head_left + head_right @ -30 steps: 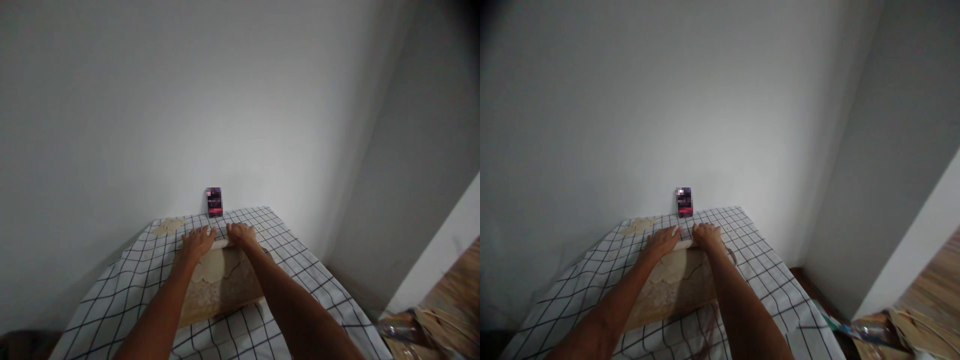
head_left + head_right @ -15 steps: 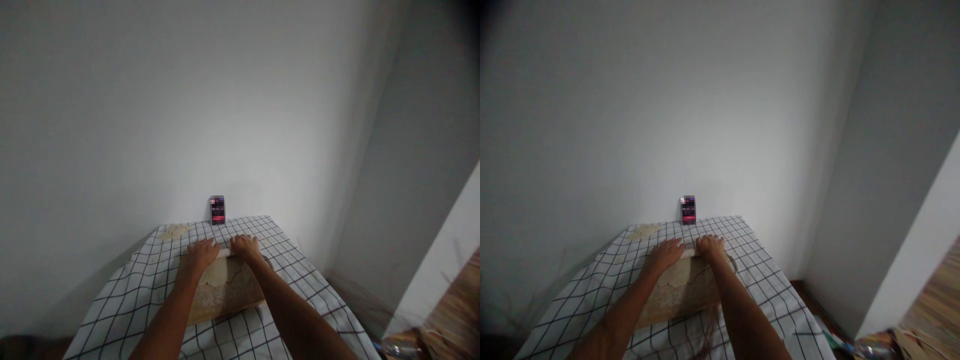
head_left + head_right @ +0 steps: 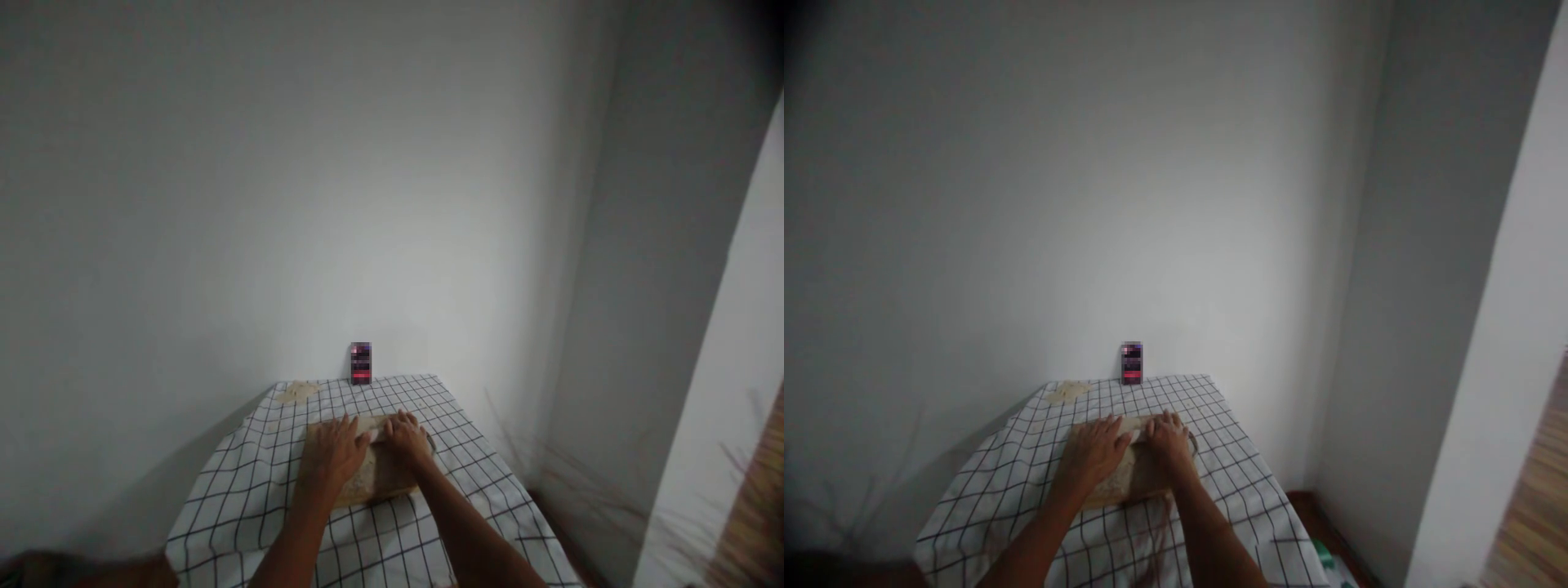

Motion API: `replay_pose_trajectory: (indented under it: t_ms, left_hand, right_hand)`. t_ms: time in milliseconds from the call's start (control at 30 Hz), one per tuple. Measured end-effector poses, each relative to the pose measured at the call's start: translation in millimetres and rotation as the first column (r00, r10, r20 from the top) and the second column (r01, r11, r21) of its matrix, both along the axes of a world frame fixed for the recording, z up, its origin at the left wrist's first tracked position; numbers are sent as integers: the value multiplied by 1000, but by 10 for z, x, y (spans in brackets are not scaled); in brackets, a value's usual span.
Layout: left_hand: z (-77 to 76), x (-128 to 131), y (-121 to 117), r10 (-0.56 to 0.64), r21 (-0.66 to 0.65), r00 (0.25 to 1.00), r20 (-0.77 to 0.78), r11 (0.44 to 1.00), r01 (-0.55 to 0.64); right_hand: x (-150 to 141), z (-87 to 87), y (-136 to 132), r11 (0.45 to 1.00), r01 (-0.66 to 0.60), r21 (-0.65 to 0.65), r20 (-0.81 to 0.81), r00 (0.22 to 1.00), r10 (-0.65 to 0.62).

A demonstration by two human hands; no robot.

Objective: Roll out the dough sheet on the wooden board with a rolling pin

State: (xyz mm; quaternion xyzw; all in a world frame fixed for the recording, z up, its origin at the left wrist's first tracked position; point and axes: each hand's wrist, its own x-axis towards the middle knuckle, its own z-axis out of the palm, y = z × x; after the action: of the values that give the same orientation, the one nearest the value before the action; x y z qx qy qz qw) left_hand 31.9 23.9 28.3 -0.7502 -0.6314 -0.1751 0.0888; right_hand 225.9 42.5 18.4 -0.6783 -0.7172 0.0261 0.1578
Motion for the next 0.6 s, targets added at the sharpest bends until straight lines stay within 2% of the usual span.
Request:
replay_pose_trajectory:
  t_ms: [167, 300, 600]
  left_hand:
    - [-222, 8, -238, -1, -3, 1000, 27, 1000, 1]
    - [-357, 22, -403, -6, 50, 999, 41, 999, 4]
    - [-348, 16, -564, -54, 93, 995, 78, 995, 47]
  right_hand:
    - [30, -65, -231, 999, -15, 30, -18, 1000, 15]
    - [-1, -89, -406, 998, 45, 37, -46, 998, -43]
    - [-6, -100, -667, 997, 65, 30, -94, 994, -62]
